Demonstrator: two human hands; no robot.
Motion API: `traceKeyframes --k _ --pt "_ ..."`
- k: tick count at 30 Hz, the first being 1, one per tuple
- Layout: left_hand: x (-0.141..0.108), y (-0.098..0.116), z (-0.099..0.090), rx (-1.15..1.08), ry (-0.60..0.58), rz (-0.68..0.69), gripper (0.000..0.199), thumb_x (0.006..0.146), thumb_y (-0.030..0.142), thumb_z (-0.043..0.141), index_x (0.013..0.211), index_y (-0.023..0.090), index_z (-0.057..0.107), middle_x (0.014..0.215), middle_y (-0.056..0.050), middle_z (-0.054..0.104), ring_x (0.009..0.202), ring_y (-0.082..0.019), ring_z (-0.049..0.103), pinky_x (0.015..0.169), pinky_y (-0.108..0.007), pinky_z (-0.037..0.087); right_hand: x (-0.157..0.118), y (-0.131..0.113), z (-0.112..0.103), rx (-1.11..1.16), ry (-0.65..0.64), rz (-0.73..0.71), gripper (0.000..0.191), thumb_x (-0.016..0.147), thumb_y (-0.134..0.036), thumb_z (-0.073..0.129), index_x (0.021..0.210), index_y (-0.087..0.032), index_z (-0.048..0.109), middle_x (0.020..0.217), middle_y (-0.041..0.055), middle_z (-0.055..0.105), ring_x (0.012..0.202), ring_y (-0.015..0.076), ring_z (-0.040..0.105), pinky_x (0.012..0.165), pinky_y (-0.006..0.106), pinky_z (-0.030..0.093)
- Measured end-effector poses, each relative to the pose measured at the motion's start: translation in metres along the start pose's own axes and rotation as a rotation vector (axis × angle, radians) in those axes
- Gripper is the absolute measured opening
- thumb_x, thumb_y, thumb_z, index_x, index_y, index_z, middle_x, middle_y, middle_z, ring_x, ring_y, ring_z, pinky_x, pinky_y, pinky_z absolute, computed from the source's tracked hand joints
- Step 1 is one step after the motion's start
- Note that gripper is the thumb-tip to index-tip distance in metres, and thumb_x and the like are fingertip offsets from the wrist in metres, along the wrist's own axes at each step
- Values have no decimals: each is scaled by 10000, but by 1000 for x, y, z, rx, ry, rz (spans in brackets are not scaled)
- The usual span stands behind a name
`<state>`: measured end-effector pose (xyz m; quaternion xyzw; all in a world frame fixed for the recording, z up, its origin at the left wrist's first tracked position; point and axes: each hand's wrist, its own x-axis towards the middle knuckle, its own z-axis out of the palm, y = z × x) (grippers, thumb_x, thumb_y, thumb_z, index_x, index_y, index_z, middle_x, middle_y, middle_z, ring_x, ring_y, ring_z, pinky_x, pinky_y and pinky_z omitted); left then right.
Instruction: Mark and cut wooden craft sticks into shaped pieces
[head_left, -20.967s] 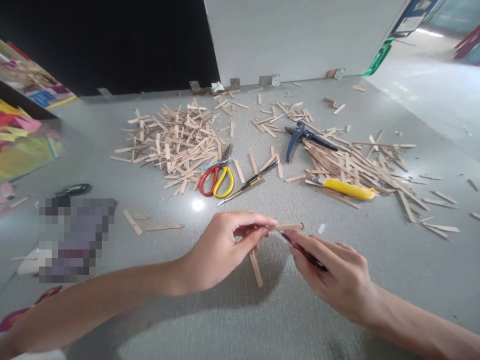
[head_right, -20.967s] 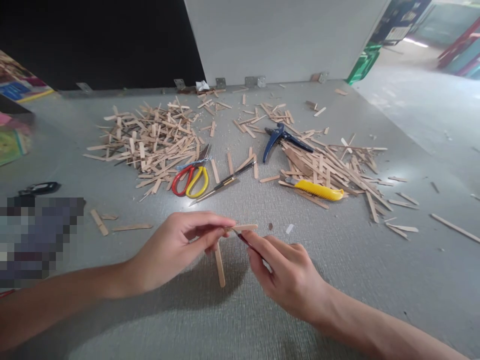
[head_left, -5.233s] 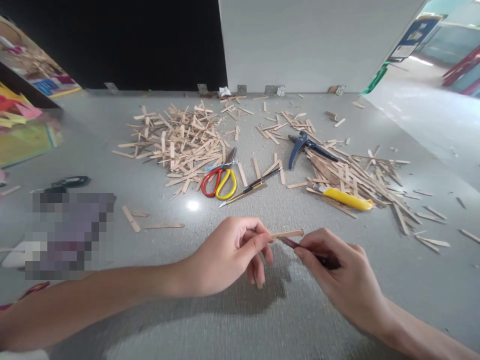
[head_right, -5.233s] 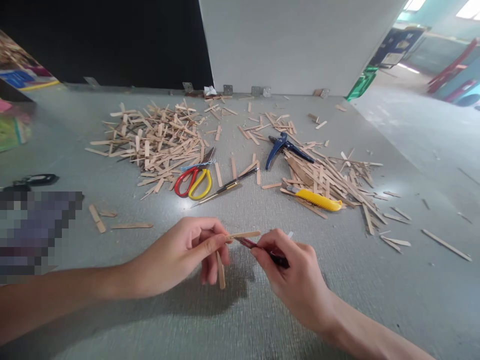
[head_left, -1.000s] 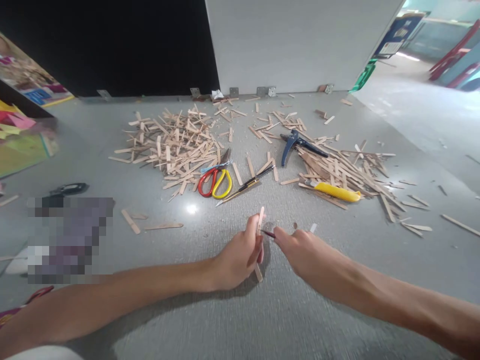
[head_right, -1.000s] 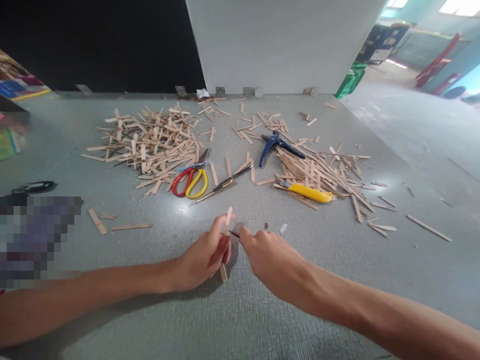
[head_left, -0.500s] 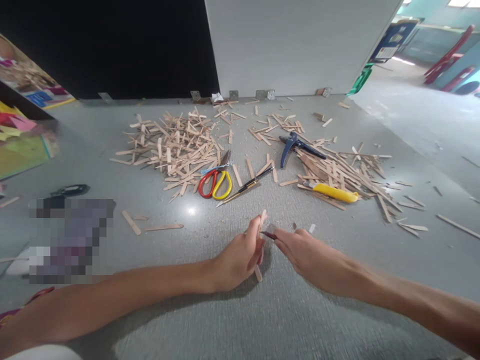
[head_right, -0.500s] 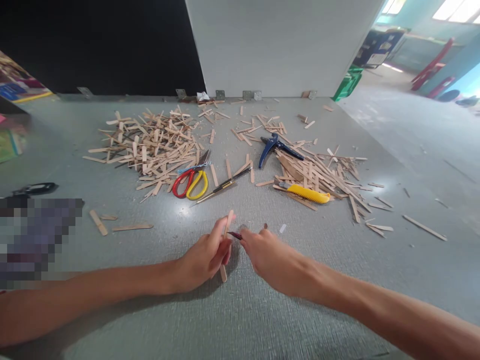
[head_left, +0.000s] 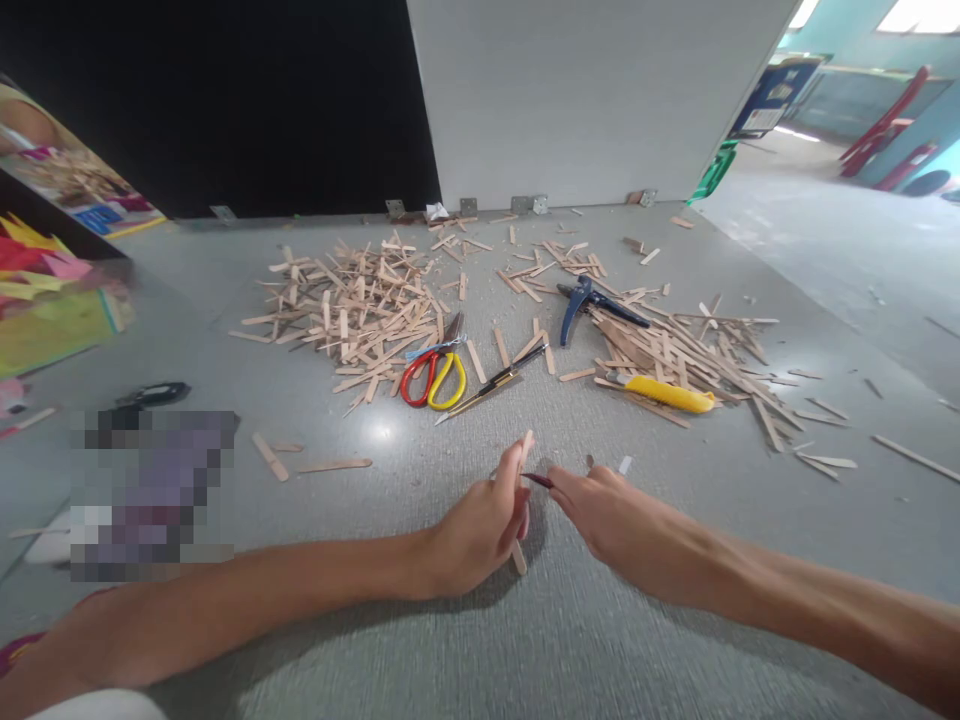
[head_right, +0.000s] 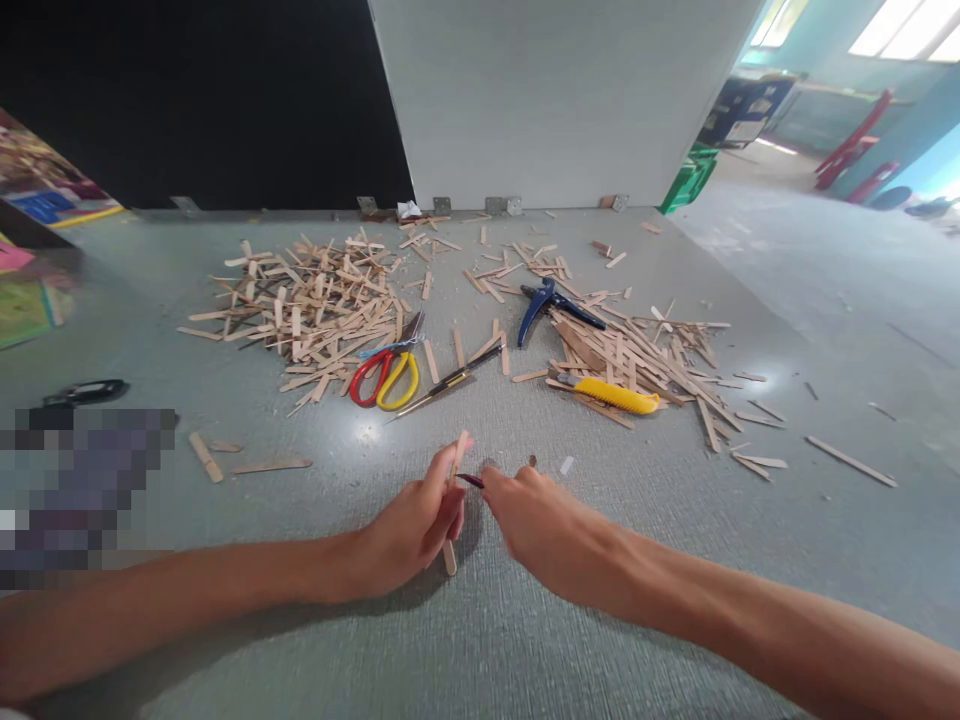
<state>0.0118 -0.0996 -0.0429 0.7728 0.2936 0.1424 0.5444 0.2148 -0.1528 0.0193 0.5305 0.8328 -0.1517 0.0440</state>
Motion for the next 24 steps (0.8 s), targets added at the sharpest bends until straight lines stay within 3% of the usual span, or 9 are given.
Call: traceKeyframes --k 6,8,13,15,20,22,24 --pt "0 -4 2 -21 19 31 681 1142 566 210 1625 98 103 703 64 546 527 -131 484 541 -250 396 1 -21 5 -566 275 82 291 966 40 450 935 -191 626 575 0 625 446 121 571 417 267 232" --pt "1 -6 3 -18 18 43 670 1144 540 240 1628 96 109 709 59 555 543 -133 499 545 -247 396 0 -18 4 -494 234 64 271 930 48 495 956 -189 624 588 -10 624 453 125 575 425 266 256" --pt "0 -9 3 0 17 59 696 1106 473 413 1631 135 105 734 54 566 580 -133 519 546 -231 385 -3 4 2 -28 35 -62 279 871 55 540 996 -176 632 789 -4 686 570 109 618 506 234 389" --pt "0 -8 4 -1 20 53 682 1108 459 401 1631 131 108 737 51 569 586 -136 528 554 -235 390 -3 1 1 -64 56 -71 281 859 68 545 966 -172 643 794 4 695 574 113 621 511 240 390" --pt "0 -8 4 -24 34 28 665 1138 532 253 1640 119 115 714 49 568 563 -141 538 558 -252 407 2 -25 1 -506 189 87 256 921 49 544 976 -157 687 603 6 649 450 132 584 416 267 225" --pt "1 -8 4 -27 35 23 681 1138 551 242 1642 110 117 710 46 569 557 -141 533 549 -250 404 4 -24 -1 -485 162 97 250 936 43 545 985 -153 691 612 13 661 451 129 587 418 260 211" --pt "0 -8 4 -21 27 16 686 1135 542 279 1642 109 118 713 47 573 553 -140 526 537 -243 399 5 -15 -4 -310 81 40 268 879 74 582 977 -155 682 686 18 699 498 126 614 445 249 260"
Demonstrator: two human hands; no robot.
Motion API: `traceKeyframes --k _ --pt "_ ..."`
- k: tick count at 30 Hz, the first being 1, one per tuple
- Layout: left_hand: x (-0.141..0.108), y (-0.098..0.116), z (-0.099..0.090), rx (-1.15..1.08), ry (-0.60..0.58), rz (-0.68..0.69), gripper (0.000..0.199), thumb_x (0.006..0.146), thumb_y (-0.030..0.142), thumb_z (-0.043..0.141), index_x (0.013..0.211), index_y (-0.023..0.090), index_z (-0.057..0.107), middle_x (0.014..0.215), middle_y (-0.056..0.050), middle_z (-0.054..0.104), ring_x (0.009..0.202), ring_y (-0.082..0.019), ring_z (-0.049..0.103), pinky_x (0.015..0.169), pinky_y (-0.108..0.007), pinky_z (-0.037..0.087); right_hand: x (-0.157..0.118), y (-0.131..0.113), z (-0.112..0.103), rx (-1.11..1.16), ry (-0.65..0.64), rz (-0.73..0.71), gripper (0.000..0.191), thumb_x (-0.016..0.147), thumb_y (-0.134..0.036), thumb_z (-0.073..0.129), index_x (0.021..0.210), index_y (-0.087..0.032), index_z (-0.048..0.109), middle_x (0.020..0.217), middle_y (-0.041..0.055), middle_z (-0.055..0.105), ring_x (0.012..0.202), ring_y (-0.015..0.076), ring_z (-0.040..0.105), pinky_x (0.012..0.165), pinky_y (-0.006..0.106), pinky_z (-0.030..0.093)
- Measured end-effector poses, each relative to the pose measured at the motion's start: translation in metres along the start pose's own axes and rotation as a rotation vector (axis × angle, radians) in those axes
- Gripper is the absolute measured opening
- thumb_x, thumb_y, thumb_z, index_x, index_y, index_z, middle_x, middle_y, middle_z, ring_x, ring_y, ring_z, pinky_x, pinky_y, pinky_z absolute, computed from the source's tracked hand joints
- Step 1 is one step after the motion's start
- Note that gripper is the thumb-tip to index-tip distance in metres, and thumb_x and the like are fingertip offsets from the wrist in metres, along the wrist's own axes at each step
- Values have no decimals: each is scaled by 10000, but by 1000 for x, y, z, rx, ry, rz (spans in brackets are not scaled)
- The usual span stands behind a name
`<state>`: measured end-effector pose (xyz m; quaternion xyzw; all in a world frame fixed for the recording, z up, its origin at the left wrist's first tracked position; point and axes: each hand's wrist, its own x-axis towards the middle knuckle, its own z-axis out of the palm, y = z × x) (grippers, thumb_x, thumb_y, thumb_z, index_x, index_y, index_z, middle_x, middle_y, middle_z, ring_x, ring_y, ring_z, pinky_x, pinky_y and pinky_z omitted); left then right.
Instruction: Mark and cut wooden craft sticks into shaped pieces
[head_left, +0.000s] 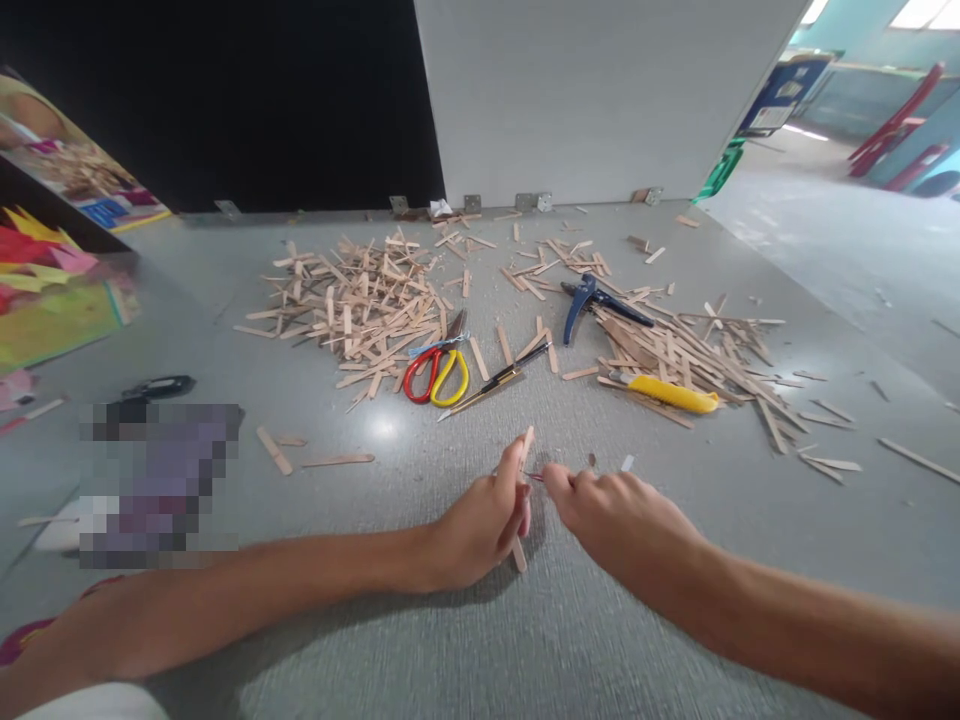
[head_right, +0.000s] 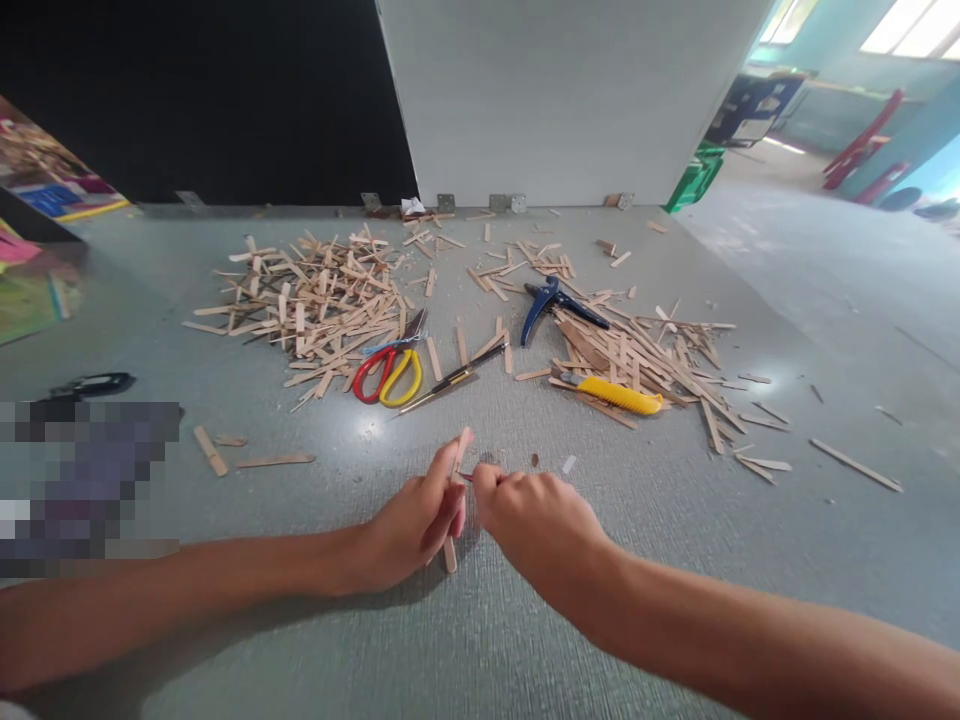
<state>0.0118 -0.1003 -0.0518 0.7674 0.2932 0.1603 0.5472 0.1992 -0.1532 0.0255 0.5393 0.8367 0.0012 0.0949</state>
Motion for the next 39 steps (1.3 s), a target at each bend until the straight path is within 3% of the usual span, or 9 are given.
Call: traceKeyframes --k 3,9,14,19,24,27,32,35,39 --pt "-1 0 -1 16 -3 13 700 1124 530 341 1635 107 117 729 44 582 563 -141 532 536 -239 400 -1 10 0 222 -61 -104 263 832 68 620 925 -177 651 775 7 725 581 122 653 488 226 336" --pt "-2 1 1 61 6 40 660 1144 519 195 1639 89 120 706 42 581 535 -133 499 548 -252 384 -5 -4 0 -38 39 76 263 908 65 556 984 -164 661 667 24 700 510 138 637 438 272 282" --pt "-2 0 0 69 -18 48 665 1135 470 322 1638 101 93 755 11 642 589 -150 568 559 -244 408 -5 3 7 193 -59 -30 293 835 68 625 984 -184 630 695 -36 683 489 98 589 445 242 304" --pt "-2 1 -1 35 -3 30 657 1142 463 272 1639 80 76 745 15 633 578 -150 564 554 -248 406 -2 -3 5 -79 71 59 246 933 54 540 1004 -158 642 661 22 694 505 139 640 449 270 251" --pt "-1 0 -2 31 -36 24 694 1125 418 387 1656 103 71 746 29 619 576 -139 546 548 -237 400 4 -3 -6 -31 -102 -6 275 869 73 576 997 -164 629 650 19 714 520 179 682 468 298 270" --pt "0 0 -3 11 -28 33 690 1131 471 363 1652 106 96 746 32 598 578 -133 538 551 -234 411 3 -1 -4 -7 -130 0 330 845 94 544 1049 -149 635 681 32 727 536 197 702 472 314 252" --pt "1 7 -5 -141 -47 19 675 1146 576 262 1662 162 129 787 43 582 476 -89 490 495 -214 439 -8 -1 18 74 60 46 327 828 93 503 1017 -148 617 697 30 712 508 180 685 466 320 193" --pt "1 10 -5 -249 -12 13 689 1130 623 308 1639 169 210 838 32 594 457 -74 497 471 -210 457 -11 3 32 222 272 49 227 950 22 468 947 -180 571 650 -14 670 462 141 628 458 289 230" --pt "1 11 -6 -336 58 40 612 1120 607 402 1546 168 375 925 -22 669 494 -71 549 471 -195 459 -8 12 40 276 520 -7 311 1113 -75 336 922 -186 554 696 -1 670 522 127 626 488 262 338"
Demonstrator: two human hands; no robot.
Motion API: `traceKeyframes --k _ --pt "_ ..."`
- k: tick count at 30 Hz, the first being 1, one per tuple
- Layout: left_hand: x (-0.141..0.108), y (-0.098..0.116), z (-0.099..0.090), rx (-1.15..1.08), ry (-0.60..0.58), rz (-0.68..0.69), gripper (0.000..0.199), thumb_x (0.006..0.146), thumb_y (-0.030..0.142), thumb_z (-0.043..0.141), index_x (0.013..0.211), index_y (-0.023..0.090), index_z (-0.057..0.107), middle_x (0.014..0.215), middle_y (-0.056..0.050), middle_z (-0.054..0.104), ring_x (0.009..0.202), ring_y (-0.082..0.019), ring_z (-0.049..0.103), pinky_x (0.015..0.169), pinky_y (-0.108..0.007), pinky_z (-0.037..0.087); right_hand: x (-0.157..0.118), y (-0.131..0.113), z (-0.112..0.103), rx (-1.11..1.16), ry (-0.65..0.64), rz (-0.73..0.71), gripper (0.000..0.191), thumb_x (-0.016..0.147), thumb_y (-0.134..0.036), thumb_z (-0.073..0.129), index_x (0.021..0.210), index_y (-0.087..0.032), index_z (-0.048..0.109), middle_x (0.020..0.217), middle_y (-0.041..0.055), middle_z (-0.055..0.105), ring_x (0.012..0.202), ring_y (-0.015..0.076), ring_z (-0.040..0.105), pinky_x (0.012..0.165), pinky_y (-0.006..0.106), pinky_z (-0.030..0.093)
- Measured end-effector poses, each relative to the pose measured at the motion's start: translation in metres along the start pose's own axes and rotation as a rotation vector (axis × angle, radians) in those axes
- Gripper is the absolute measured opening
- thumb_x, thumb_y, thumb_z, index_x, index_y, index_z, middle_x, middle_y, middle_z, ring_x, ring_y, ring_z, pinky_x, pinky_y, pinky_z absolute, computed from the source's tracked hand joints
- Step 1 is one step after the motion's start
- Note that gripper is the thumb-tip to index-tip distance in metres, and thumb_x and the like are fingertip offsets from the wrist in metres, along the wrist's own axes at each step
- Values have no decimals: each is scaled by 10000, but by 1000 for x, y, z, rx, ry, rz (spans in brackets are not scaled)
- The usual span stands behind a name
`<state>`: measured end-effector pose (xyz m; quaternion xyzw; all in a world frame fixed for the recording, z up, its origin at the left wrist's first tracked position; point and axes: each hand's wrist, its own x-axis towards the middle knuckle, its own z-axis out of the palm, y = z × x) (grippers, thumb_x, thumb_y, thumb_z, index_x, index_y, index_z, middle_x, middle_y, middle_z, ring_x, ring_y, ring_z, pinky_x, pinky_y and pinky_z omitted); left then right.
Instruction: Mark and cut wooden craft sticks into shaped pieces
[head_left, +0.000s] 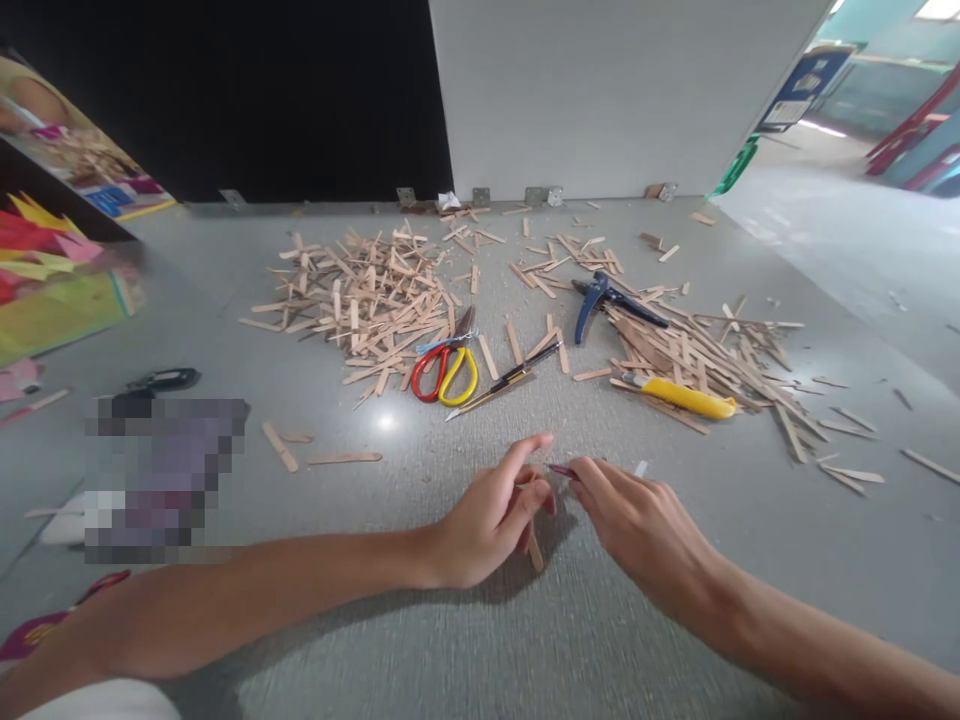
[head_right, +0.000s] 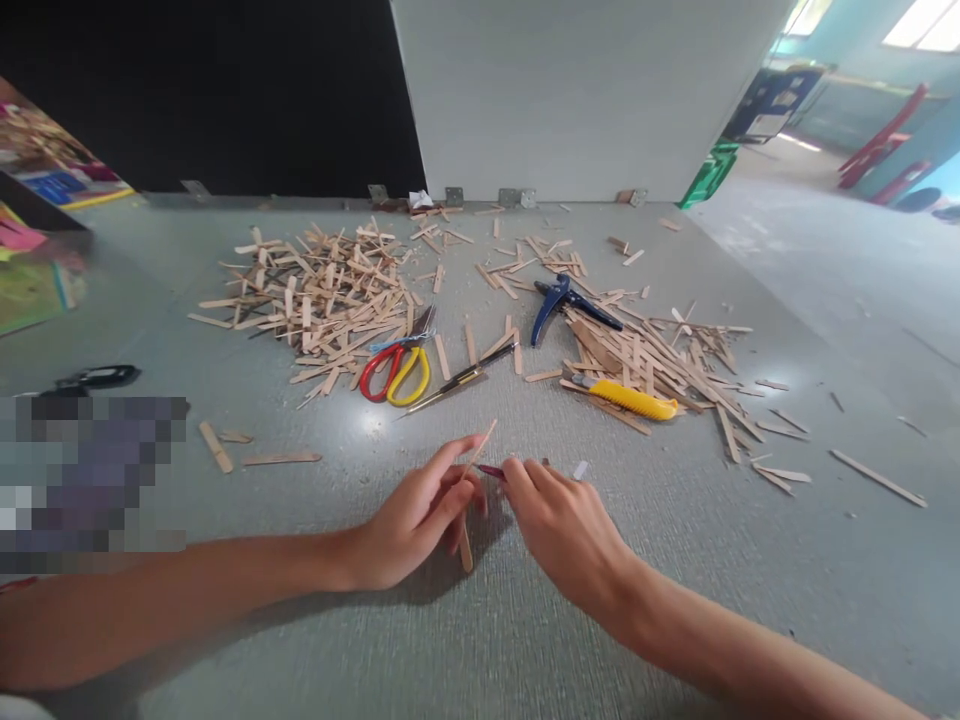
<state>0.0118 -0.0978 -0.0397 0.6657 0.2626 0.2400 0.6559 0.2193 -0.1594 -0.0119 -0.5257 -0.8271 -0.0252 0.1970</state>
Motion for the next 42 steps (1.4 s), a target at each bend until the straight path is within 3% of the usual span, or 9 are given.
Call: traceKeyframes --k 6,13,19,22,25,29,32,36,42 --pt "-1 12 -1 -10 79 107 434 1109 472 527 1431 182 535 1030 -65 720 650 -98 667 602 -212 556 6 12 0 -158 179 -142 307 1162 -141 333 1071 -102 624 705 7 633 562 145 592 529 274 424" --pt "5 1 -3 260 147 104 520 1107 341 461 1566 97 466 775 -13 715 539 -110 602 560 -227 492 7 13 -6 -256 76 -220 362 1116 -32 273 1165 -51 631 720 25 666 579 154 643 512 288 421" --pt "7 -9 -8 562 175 160 594 1108 334 383 1637 64 373 574 81 530 427 -113 449 483 -232 358 6 23 -33 -28 -220 -21 348 1072 -52 339 961 -189 639 629 -18 667 424 127 564 442 293 289" --pt "11 -2 -13 520 213 81 553 1085 274 379 1607 95 403 530 113 466 413 -105 415 487 -222 349 4 42 -53 -132 -85 101 353 1112 -203 354 979 -194 681 554 -8 645 346 144 494 404 299 225" --pt "16 7 -14 338 137 31 520 1082 317 415 1558 107 406 624 73 604 475 -103 494 522 -214 415 3 50 -57 -179 0 153 384 1145 -316 372 1036 -184 716 639 37 729 404 172 593 402 289 304" --pt "18 11 -13 130 6 -20 441 1106 456 435 1418 150 489 696 41 656 444 -85 468 468 -201 401 3 36 -37 17 0 34 357 1174 -314 372 1187 -151 689 867 72 809 608 158 732 494 257 452" --pt "16 9 -13 64 -45 -38 427 1104 523 467 1337 170 524 684 45 643 432 -78 460 452 -190 392 0 25 -23 -12 61 -79 323 1160 -177 360 1355 -108 609 794 29 751 578 132 672 502 253 452" --pt "16 8 -15 54 -56 -40 515 1105 515 472 1462 147 519 654 51 624 450 -83 459 459 -185 380 -4 21 -21 -148 114 -214 426 1085 -15 385 1476 -80 540 820 37 744 624 146 654 549 268 492" --pt "24 13 -22 90 -156 -144 503 1094 384 482 1505 111 583 628 48 614 459 -86 466 495 -197 391 -3 25 -19 -278 168 -325 324 1070 -5 450 1329 -41 643 1038 152 812 724 190 701 652 341 550"
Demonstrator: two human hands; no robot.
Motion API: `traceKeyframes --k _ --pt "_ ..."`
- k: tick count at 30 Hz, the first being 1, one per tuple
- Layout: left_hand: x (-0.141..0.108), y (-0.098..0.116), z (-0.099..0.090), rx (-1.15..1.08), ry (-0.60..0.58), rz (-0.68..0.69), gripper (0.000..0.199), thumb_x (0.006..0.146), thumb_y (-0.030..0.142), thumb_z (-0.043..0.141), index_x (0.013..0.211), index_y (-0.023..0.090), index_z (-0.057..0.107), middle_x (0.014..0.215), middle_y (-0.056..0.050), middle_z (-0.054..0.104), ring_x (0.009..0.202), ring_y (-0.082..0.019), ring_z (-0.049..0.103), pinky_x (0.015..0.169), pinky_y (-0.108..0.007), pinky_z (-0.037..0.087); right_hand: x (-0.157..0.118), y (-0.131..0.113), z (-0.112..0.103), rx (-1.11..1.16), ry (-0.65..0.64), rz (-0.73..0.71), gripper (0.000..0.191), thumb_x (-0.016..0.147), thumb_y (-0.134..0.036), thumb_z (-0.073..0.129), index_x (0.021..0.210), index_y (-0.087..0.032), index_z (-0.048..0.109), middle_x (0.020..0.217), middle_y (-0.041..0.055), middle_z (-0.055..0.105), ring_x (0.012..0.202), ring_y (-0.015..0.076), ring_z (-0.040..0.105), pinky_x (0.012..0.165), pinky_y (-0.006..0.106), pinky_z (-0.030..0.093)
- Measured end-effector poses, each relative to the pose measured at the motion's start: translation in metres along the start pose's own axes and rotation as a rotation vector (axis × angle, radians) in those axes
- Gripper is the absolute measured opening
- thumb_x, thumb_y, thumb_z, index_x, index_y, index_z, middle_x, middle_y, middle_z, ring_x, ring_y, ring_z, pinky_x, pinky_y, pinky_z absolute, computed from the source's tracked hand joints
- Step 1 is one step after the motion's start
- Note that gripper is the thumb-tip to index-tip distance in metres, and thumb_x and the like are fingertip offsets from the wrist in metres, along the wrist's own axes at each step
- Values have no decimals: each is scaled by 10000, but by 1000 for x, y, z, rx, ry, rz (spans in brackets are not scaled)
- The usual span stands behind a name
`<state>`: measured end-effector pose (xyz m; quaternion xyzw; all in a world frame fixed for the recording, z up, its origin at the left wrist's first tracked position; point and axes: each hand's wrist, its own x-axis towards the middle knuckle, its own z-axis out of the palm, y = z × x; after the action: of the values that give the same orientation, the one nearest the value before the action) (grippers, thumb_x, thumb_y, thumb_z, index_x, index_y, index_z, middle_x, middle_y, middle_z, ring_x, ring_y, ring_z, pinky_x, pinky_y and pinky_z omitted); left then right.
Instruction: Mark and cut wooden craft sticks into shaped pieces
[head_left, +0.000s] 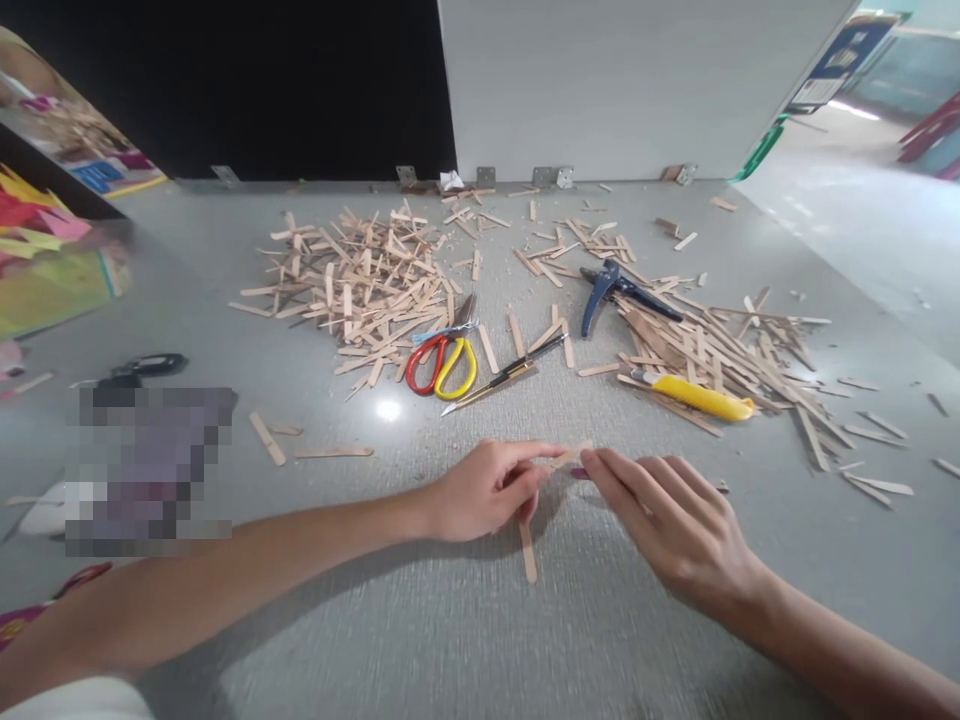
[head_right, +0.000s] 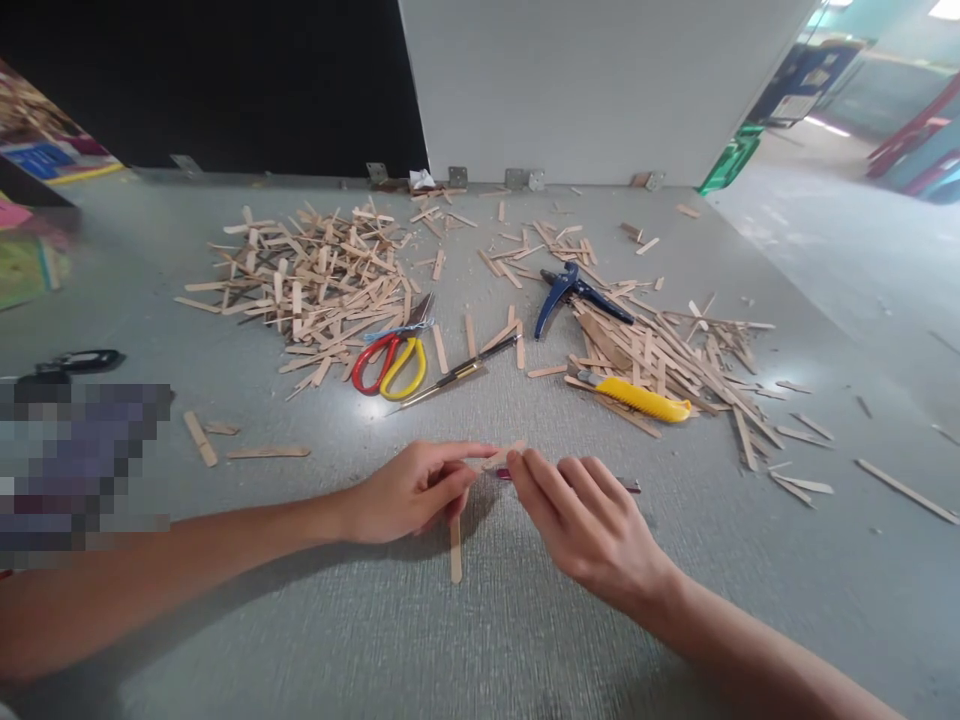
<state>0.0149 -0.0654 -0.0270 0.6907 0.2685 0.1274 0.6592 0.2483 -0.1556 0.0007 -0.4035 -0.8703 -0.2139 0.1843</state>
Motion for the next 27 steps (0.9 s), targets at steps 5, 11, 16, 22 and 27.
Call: traceKeyframes --k 5,11,16,22,27 --pt "4 6 -8 97 -112 -29 446 1097 316 470 1462 119 634 621 41 611 482 -92 482 506 -192 381 -4 5 6 58 8 -16 269 1068 -2 480 1205 -46 707 1062 157 815 770 189 727 682 328 568" --pt "5 8 -11 157 -167 -15 451 1092 257 453 1490 123 618 631 33 618 527 -103 498 536 -186 401 -6 7 7 113 14 -25 259 1073 -20 485 1173 -54 722 1056 161 825 757 199 728 642 338 571" --pt "5 9 -11 172 -167 -11 441 1094 257 442 1468 116 628 630 26 618 546 -114 515 548 -191 409 -3 9 7 165 1 -33 261 1067 -28 501 1178 -85 730 1047 149 824 729 193 719 603 328 558" --pt "5 7 -11 191 -169 9 443 1103 239 409 1479 128 615 633 28 613 534 -106 498 536 -179 398 -2 9 6 166 -9 -34 243 1051 -33 552 1210 -86 728 1055 136 818 739 188 713 609 323 547" --pt "5 8 -11 196 -168 19 441 1100 233 409 1475 130 616 630 30 608 542 -110 515 543 -181 409 -2 10 5 136 -18 -49 256 1054 -19 521 1181 -80 734 1050 136 815 734 187 697 613 327 545"
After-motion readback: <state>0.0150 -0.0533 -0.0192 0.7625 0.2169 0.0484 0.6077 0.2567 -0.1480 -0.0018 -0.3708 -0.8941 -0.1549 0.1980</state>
